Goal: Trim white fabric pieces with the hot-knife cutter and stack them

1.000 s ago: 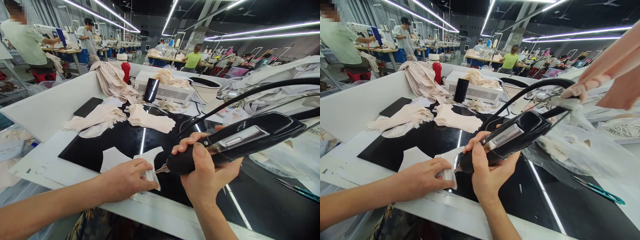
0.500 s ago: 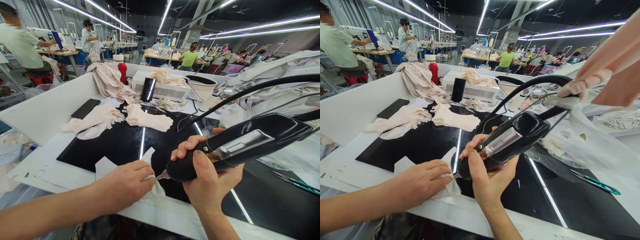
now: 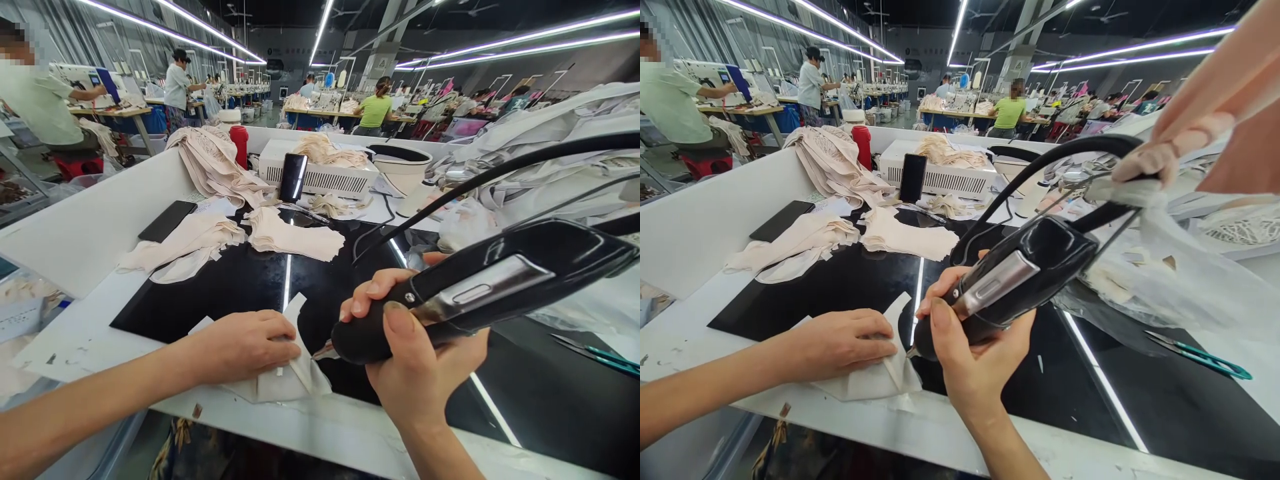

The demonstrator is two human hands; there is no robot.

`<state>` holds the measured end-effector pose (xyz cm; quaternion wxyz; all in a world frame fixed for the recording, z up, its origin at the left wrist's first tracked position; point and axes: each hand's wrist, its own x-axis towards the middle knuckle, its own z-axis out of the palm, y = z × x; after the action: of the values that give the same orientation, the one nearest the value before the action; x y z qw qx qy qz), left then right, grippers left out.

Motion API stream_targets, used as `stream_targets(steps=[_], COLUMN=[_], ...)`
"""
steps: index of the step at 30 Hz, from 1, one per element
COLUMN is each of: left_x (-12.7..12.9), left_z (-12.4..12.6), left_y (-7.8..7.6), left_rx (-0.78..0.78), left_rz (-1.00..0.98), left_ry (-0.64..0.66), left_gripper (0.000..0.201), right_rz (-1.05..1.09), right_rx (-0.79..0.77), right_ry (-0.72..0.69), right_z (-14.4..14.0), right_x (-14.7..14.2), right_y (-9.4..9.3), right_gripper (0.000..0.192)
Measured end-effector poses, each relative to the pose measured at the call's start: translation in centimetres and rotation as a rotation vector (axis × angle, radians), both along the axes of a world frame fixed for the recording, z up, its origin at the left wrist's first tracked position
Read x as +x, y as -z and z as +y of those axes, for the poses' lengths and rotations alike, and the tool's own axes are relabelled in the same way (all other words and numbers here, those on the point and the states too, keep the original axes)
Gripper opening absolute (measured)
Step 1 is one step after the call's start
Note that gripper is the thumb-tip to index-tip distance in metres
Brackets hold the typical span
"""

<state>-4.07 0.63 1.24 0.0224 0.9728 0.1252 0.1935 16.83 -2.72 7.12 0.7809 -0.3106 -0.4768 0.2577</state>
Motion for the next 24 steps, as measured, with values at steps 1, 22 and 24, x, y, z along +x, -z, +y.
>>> stream_targets(steps=[1,22,24], left_x=[0.0,0.1,0.0], left_z=[0.0,-0.4,-0.5], left_y=[0.0,0.6,0.6], left_rx=[-0.002,-0.057,-0.052], left_rz=[0.002,-0.053,-0.065], left_ry=[-0.001,-0.044,-0.046], left_gripper=[0.014,0.024,0.024], right_rz=[0.005,0.065,0.046], right_rx=[0.001,-0.025,-0.026], right_ry=[-0.003,-0.006,-0.006], right_z=[0.0,1.1,1.2], right_x=[0.0,-0.9,-0.9], right_y=[0.0,-0.4,-0.4], right_gripper=[0.05,0.051,0.049])
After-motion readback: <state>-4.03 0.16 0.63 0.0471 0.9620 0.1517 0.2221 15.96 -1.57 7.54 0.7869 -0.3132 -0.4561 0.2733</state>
